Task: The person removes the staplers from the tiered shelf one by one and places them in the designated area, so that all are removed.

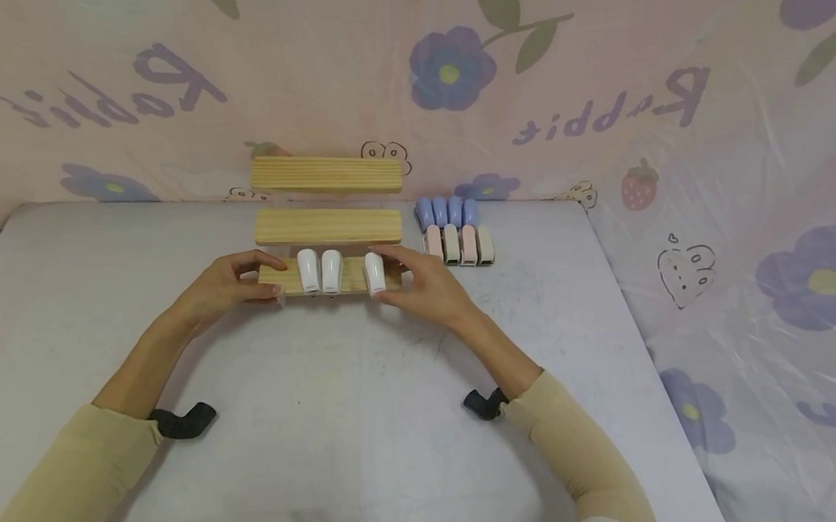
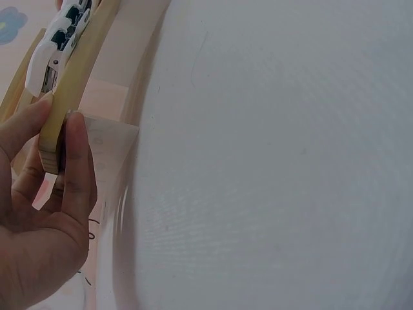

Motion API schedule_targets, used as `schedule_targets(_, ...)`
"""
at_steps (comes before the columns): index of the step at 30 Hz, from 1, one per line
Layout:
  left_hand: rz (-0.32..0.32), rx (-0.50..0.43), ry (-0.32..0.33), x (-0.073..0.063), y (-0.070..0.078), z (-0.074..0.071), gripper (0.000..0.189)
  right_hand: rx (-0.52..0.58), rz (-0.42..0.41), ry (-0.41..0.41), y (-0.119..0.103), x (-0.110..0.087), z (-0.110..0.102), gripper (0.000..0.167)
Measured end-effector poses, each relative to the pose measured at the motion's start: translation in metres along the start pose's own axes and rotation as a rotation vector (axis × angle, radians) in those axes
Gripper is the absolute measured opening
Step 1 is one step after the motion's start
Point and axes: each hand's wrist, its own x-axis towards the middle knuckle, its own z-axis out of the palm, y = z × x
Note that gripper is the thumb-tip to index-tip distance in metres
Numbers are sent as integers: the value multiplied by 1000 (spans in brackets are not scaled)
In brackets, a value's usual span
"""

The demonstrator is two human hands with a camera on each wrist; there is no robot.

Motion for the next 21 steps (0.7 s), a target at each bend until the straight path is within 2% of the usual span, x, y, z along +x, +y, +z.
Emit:
schedule_targets(9, -5, -11, 2, 1, 0, 0, 44, -4, 23, 9, 4, -10, -13, 67)
schedule_targets(21, -16, -13, 2, 1, 0, 0, 45, 25, 118, 32, 12, -25, -25, 66)
